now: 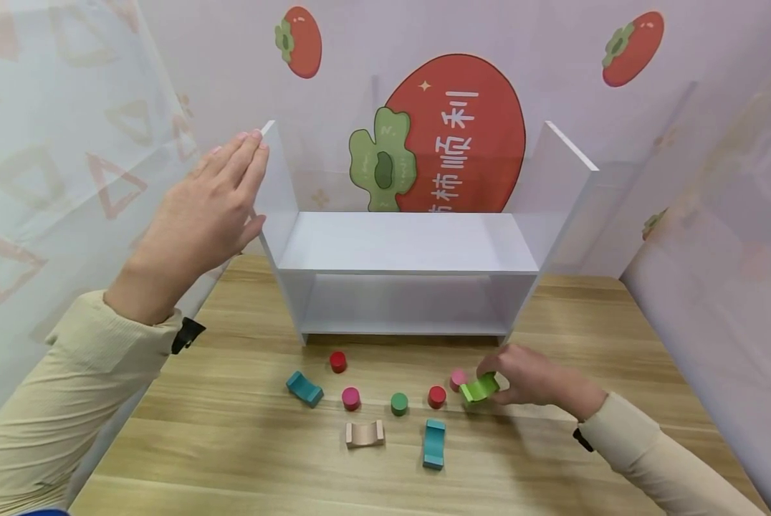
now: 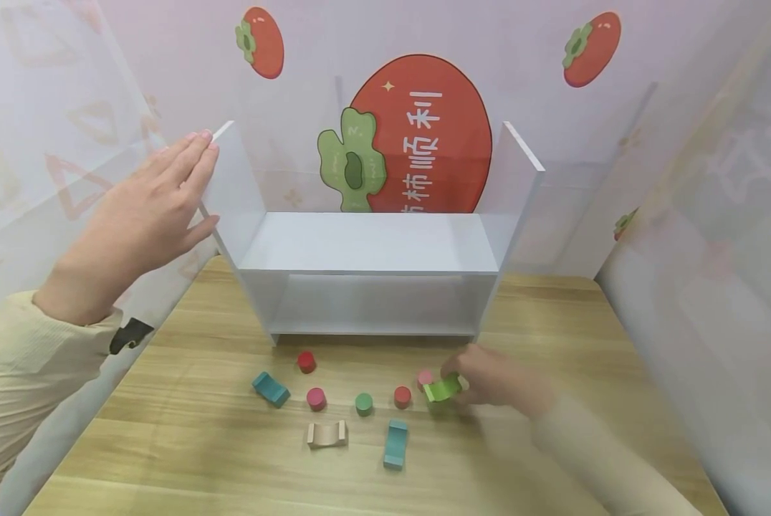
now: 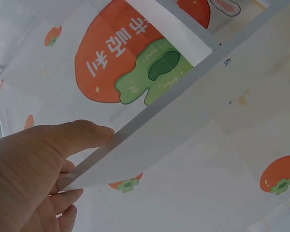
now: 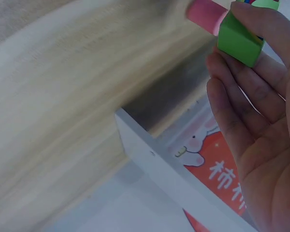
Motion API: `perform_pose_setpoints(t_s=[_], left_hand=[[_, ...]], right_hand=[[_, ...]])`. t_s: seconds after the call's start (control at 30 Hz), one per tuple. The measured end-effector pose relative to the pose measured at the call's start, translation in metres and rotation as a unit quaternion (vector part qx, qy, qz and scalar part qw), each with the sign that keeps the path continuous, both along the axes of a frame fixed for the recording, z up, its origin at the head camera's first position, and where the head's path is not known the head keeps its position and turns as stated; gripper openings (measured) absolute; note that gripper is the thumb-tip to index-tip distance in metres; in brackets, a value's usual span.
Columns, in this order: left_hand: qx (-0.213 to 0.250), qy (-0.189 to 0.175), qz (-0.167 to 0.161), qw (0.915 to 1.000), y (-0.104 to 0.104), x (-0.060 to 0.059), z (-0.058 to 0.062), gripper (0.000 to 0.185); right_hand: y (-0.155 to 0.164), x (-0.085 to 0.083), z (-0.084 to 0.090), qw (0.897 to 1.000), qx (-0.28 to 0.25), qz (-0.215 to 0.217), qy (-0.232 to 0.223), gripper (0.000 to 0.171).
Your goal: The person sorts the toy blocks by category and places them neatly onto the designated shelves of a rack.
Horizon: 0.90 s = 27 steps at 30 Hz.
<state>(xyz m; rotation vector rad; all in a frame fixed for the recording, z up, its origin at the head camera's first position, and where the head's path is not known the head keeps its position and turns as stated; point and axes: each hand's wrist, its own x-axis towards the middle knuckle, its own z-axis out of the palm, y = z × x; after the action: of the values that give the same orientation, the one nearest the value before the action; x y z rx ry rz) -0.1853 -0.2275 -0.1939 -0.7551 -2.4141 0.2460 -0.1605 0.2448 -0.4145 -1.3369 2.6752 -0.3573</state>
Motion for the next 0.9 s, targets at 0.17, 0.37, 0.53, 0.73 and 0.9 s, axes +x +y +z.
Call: perform_pose_setpoints(t_s=[0.17,0.37,0.53,0.73,0.9], left_hand=[[0.0,0.005,-0.001,1.0,0.0,0.001,0.0,0.092],[-0.003,0.006,0.0,1.0,0.0,0.001,0.0,0.092],[-0.001,0.007,0.001,1.0,-0.001,0.001,0.0,0.094],[0.0,0.015,-0.002,0.9999,-0.001,0.002,0.0,0.091],[0.001,0.015,0.0,0.9999,0.0,0.002,0.0,0.093]], right_hand=[[-0.006,-0.004,0.023,0.999,-0.031,0.019,0.016,0.019],[-0.018,-0.013,0.051,0.997,-0.066,0.025,0.021,0.02],[-0.031,-0.017,0.076,0.995,-0.077,0.035,0.051,0.02],[-0.046,-0.019,0.11,0.997,-0.063,0.017,0.049,0.021],[-0.06,-0.025,0.136,0.998,-0.052,0.004,0.029,0.024]])
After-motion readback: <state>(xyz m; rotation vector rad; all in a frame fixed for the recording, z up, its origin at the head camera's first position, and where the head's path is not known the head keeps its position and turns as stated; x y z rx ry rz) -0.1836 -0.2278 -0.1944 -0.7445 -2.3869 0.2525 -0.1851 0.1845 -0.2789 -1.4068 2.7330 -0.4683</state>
